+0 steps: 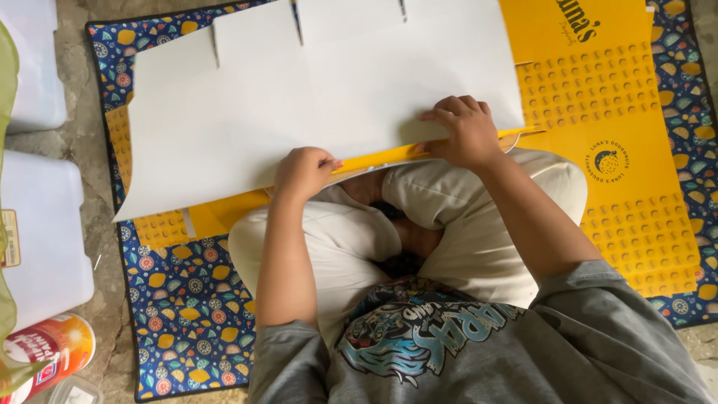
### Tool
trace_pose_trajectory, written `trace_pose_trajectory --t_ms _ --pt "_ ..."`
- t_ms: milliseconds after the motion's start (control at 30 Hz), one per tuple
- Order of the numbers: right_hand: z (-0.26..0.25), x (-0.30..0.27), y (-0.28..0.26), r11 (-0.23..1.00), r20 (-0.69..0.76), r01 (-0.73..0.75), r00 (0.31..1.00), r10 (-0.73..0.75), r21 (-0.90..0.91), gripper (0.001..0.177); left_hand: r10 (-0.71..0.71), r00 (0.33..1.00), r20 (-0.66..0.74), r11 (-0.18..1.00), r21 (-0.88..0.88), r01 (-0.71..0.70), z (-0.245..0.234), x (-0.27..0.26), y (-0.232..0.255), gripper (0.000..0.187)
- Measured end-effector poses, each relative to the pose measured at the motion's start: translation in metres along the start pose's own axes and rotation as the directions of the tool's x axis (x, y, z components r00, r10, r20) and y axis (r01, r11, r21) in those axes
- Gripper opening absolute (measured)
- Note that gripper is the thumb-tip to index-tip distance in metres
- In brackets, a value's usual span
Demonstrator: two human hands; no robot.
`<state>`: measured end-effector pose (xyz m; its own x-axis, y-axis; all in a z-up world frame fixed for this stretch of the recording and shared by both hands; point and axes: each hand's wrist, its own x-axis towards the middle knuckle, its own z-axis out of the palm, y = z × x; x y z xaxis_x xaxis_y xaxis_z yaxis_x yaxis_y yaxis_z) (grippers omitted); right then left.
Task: Folding yellow cardboard sheets into boxes using a plastic lap desk as a guide
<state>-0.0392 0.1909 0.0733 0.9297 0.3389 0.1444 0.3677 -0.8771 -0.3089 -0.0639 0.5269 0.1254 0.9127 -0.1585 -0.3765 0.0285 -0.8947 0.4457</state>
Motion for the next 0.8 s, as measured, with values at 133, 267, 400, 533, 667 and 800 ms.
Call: trace_pose_trajectory --t_ms 133,267,400,533,667,800 --pt "-0.002 0.004 0.006 0.998 0.044 0.004 0.999 -0.007 0.065 0.056 -0.068 0.998 0.012 0.998 -0.012 0.068 -0.015 -0.003 -0.029 0.023" --pt "0.026 0.009 0.031 0.952 -0.102 0.248 0.967 -0.233 0.178 0.022 -0.148 0.987 0.058 0.989 0.018 0.147 -0.019 -0.001 -0.05 0.019" --pt "0.031 0.008 0.032 0.922 -0.194 0.382 0.911 -0.365 0.06 0.016 0.174 0.982 -0.073 0.979 0.117 -0.165 0.001 0.006 -0.045 0.032" --pt "0.025 0.0 0.02 0.904 -0.23 0.415 0.894 -0.384 0.104 0.019 0.471 0.844 -0.258 0.871 0.29 -0.397 0.057 0.016 0.0 0.033" --pt "0.014 -0.006 0.019 0.948 -0.079 0.251 0.968 -0.24 0.195 0.019 0.595 0.674 -0.438 0.804 0.336 -0.491 0.087 0.015 0.025 0.03" --pt "0.004 0.003 0.019 0.98 0.154 0.06 0.984 -0.09 0.191 0.026 0.617 0.655 -0.435 0.786 0.386 -0.484 0.103 0.036 0.012 0.013"
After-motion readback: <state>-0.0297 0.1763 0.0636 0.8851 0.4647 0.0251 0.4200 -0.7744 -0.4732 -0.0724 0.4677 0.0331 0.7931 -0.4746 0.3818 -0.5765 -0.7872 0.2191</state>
